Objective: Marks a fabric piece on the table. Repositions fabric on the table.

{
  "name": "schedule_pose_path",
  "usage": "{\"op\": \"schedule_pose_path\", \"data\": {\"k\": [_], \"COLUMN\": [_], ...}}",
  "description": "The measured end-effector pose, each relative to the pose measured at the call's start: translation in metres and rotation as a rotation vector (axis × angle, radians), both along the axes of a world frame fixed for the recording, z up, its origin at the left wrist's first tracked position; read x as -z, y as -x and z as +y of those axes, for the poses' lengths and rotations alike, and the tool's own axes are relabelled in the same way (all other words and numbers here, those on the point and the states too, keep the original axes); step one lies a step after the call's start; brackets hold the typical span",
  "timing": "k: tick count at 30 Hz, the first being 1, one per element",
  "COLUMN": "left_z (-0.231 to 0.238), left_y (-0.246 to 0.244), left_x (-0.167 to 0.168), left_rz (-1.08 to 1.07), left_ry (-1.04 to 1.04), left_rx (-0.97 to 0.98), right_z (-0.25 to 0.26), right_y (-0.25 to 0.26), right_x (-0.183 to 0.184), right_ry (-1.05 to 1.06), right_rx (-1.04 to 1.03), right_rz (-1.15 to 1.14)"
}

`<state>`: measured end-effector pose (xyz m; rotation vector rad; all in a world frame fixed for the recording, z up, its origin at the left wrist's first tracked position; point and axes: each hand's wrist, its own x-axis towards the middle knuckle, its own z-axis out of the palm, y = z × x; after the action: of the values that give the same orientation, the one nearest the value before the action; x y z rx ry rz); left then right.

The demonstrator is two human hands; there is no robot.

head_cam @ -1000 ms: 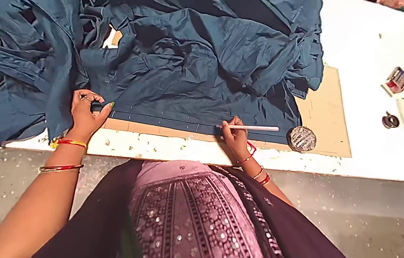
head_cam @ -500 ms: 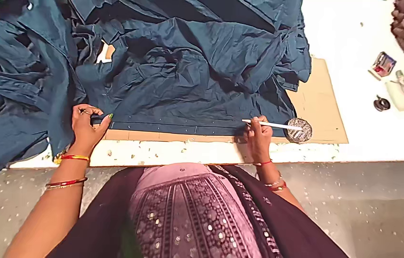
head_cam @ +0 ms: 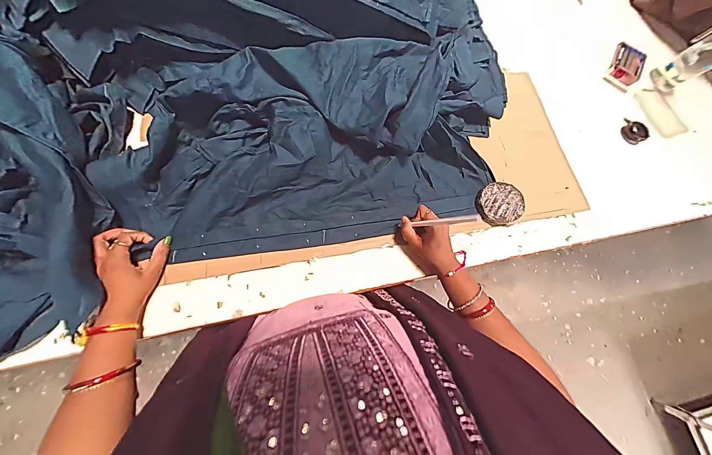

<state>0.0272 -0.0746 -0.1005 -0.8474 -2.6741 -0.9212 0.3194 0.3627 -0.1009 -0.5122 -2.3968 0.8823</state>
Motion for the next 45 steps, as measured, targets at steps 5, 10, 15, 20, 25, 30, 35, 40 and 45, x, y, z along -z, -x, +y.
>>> {"op": "schedule_pose_path", "data": {"k": [5,10,15,20,25,30,35,40,45], "left_z": [0.0,0.003,0.002,0.003,0.004,0.004,0.005,0.007,0.008], "left_y": [0.0,-0.001,-0.001,-0.001,-0.002,-0.003,-0.005,-0.005,-0.005], "left_x": [0.0,-0.002,-0.002,-0.003,-0.004,-0.004,-0.005,-0.006,-0.007], "left_rz": [0.013,-0.008,-0.011,0.007,0.015,0.014,-0.003,0.005,0.003], "left_ry": [0.001,-0.001,0.006,0.009,0.012,0.02,0.024,0.008,0.0], "left_rx": [-0.001,-0.008,-0.018,-0.004,0.004,-0.006,-0.02,-0.016,-0.022], "right_z": [0.005,0.004,0.031,0.061,0.06,0.055,0.062,0.066,0.073], "right_y": [0.011,0.02,-0.015,-0.062,-0.061,-0.048,-0.034,-0.027,-0.028], "right_x": [0.003,-0.008,-0.03,-0.01,-0.003,-0.008,-0.004,-0.01,-0.03], "right_ry": [0.177,0.071,0.808,0.617,0.368,0.05,0.361,0.005,0.384], "right_rx": [0.081,0.13,0.332,0.213,0.14,0.224,0.303,0.252,0.461], "right_rz": [0.083,-0.025,0.33,0.149,0.063,-0.074,0.115,-0.119,0.154]}}
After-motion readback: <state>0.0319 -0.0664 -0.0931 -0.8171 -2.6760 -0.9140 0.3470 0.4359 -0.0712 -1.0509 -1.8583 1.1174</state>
